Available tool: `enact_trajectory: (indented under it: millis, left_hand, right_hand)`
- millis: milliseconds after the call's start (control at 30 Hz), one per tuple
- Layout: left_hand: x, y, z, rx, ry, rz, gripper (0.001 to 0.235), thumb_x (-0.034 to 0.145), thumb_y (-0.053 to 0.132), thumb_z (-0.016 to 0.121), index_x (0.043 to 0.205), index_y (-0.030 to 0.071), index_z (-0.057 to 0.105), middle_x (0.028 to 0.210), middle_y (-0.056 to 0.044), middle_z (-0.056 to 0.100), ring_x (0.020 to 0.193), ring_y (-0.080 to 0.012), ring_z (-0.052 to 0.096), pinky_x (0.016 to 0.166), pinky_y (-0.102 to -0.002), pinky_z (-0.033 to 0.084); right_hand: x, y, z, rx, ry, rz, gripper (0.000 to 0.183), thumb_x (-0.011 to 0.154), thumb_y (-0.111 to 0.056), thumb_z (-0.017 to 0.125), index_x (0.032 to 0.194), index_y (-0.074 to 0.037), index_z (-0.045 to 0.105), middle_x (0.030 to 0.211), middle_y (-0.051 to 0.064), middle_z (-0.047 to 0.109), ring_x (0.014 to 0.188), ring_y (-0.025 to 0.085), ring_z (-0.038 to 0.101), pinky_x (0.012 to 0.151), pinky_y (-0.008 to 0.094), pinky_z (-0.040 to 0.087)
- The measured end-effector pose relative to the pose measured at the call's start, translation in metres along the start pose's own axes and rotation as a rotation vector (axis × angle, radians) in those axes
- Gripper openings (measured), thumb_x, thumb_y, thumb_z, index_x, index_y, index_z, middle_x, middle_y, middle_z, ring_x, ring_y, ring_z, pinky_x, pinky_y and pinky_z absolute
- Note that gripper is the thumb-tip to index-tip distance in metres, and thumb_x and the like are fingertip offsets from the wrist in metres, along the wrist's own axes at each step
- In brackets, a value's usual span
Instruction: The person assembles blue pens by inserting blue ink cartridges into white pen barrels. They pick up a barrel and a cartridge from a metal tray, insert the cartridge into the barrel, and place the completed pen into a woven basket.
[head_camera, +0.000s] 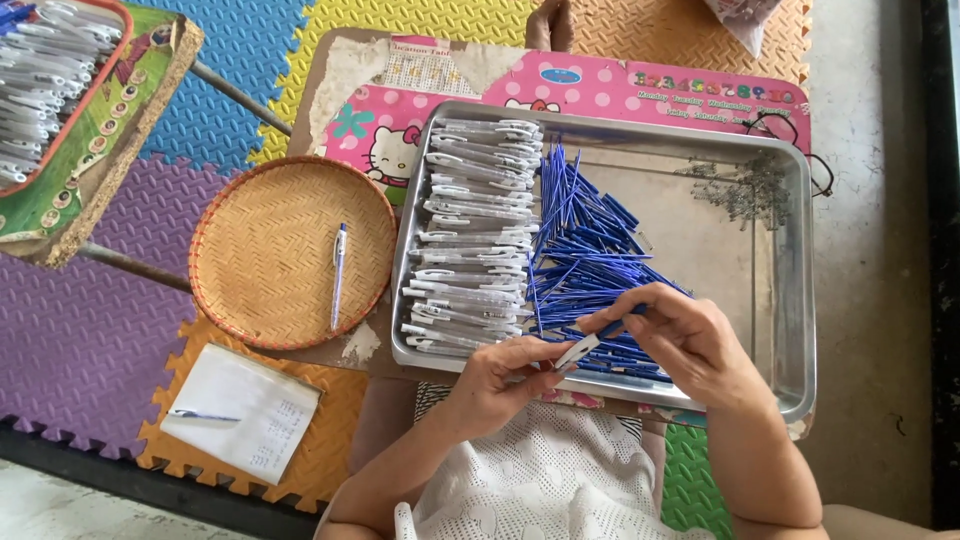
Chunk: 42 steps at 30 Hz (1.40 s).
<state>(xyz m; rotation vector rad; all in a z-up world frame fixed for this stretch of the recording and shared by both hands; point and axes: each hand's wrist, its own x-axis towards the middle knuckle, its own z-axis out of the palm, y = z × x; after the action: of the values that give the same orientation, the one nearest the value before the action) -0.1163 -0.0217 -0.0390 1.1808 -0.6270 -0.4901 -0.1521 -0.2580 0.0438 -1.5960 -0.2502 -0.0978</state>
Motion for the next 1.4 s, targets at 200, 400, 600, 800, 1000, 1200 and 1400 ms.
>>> enact_trajectory:
  millis: [200, 400, 600, 800, 1000, 1200, 1400]
  left_hand:
    - [0.006, 0.007, 0.002, 0.033, 0.069, -0.025, 0.033, 0.095, 0.002, 0.076, 0.128, -0.001, 0.075, 0.103, -0.015, 0.077, 0.09, -0.0153, 0.074, 0.077, -0.029, 0.067]
    - [0.001, 0.005, -0.003, -0.054, -0.015, -0.14, 0.039, 0.102, 0.007, 0.07, 0.14, 0.0, 0.067, 0.111, -0.022, 0.079, 0.09, -0.0191, 0.077, 0.078, -0.027, 0.067]
    - [0.001, -0.003, -0.002, -0.202, 0.028, -0.17, 0.04, 0.102, 0.001, 0.067, 0.141, -0.003, 0.064, 0.113, -0.025, 0.079, 0.087, -0.0212, 0.079, 0.075, -0.029, 0.068]
    - [0.005, 0.008, 0.013, -0.251, 0.058, -0.186, 0.039, 0.1, 0.001, 0.07, 0.139, -0.005, 0.065, 0.111, -0.023, 0.079, 0.085, -0.0199, 0.079, 0.075, -0.029, 0.067]
    - [0.022, 0.014, 0.01, 0.093, 0.156, 0.012, 0.034, 0.096, 0.007, 0.078, 0.13, 0.003, 0.073, 0.107, -0.019, 0.082, 0.086, -0.025, 0.081, 0.072, -0.033, 0.068]
    - [0.016, 0.012, 0.009, 0.117, 0.176, -0.008, 0.027, 0.093, 0.006, 0.08, 0.12, 0.003, 0.077, 0.1, -0.015, 0.083, 0.089, -0.0241, 0.081, 0.076, -0.034, 0.066]
    - [0.01, -0.013, 0.001, 0.23, 0.218, 0.055, 0.025, 0.094, 0.005, 0.079, 0.118, 0.007, 0.079, 0.101, -0.013, 0.083, 0.099, -0.0273, 0.079, 0.081, -0.036, 0.065]
  right_hand:
    - [0.018, 0.004, -0.005, 0.001, -0.13, 0.046, 0.022, 0.1, 0.001, 0.052, 0.109, 0.007, 0.071, 0.108, 0.03, 0.082, 0.109, 0.039, 0.079, 0.092, 0.051, 0.062]
    - [0.017, 0.017, 0.007, 0.07, -0.026, 0.0, 0.023, 0.102, 0.001, 0.051, 0.115, 0.008, 0.069, 0.108, 0.032, 0.081, 0.109, 0.04, 0.078, 0.097, 0.051, 0.06]
    - [0.003, 0.033, 0.014, 0.009, 0.233, -0.078, 0.033, 0.104, -0.003, 0.052, 0.133, 0.012, 0.059, 0.113, 0.035, 0.076, 0.112, 0.041, 0.076, 0.103, 0.048, 0.057]
    - [-0.007, 0.043, 0.024, 0.062, 0.224, -0.122, 0.034, 0.103, -0.007, 0.056, 0.133, 0.008, 0.062, 0.109, 0.033, 0.079, 0.109, 0.039, 0.078, 0.1, 0.048, 0.059]
    - [-0.002, 0.057, 0.045, 0.133, 0.131, -0.152, 0.076, 0.092, 0.001, 0.069, 0.158, 0.007, 0.031, 0.123, 0.033, 0.074, 0.116, 0.036, 0.075, 0.104, 0.047, 0.055]
    - [-0.006, 0.064, 0.052, 0.059, 0.189, -0.101, 0.045, 0.09, 0.009, 0.068, 0.133, 0.013, 0.058, 0.11, 0.029, 0.079, 0.104, 0.033, 0.079, 0.099, 0.044, 0.059]
    - [-0.019, 0.092, 0.039, 0.431, 0.166, -0.083, 0.037, 0.102, -0.006, 0.052, 0.13, 0.016, 0.062, 0.124, 0.032, 0.073, 0.127, 0.034, 0.065, 0.111, 0.054, 0.048]
